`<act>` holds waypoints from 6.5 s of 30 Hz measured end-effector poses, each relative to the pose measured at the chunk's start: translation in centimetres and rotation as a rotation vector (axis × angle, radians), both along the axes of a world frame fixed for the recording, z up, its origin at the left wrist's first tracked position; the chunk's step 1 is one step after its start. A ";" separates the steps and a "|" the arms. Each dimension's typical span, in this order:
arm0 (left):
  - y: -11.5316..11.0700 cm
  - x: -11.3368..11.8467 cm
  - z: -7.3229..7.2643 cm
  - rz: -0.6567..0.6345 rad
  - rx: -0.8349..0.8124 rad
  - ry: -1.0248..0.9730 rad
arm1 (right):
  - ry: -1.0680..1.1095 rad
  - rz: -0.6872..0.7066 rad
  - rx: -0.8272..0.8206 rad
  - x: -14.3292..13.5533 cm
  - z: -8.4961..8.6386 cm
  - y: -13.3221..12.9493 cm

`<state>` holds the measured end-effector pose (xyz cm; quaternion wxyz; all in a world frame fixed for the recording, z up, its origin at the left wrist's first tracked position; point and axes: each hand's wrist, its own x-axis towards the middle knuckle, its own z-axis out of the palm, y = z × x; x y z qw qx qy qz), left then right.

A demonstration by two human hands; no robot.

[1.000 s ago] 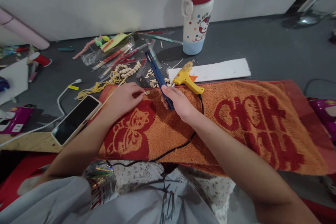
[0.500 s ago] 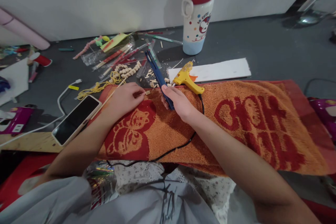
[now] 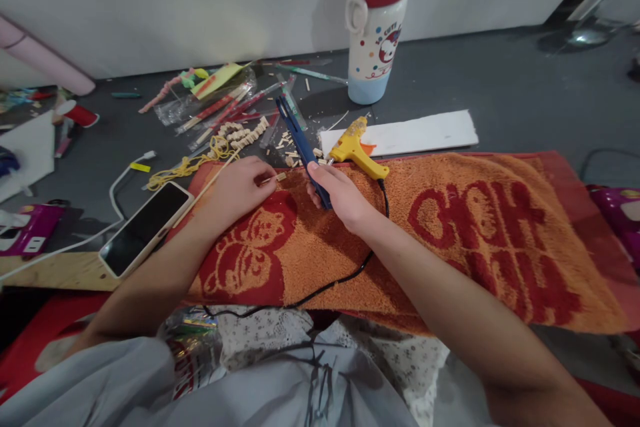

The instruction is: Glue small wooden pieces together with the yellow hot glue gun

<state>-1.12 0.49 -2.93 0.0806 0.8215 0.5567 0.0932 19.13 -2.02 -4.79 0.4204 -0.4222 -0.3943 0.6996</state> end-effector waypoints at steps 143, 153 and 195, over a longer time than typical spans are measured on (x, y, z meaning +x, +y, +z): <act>1.7 -1.7 -0.2 0.069 0.169 -1.304 | -0.619 0.206 0.566 1.1 -0.3 -0.8; 1.8 -1.6 -0.2 0.015 0.205 -1.252 | -0.549 0.211 0.550 1.1 0.0 -1.0; 1.6 -1.6 0.1 0.142 0.050 -1.060 | -0.435 0.131 0.473 0.8 -0.6 -0.9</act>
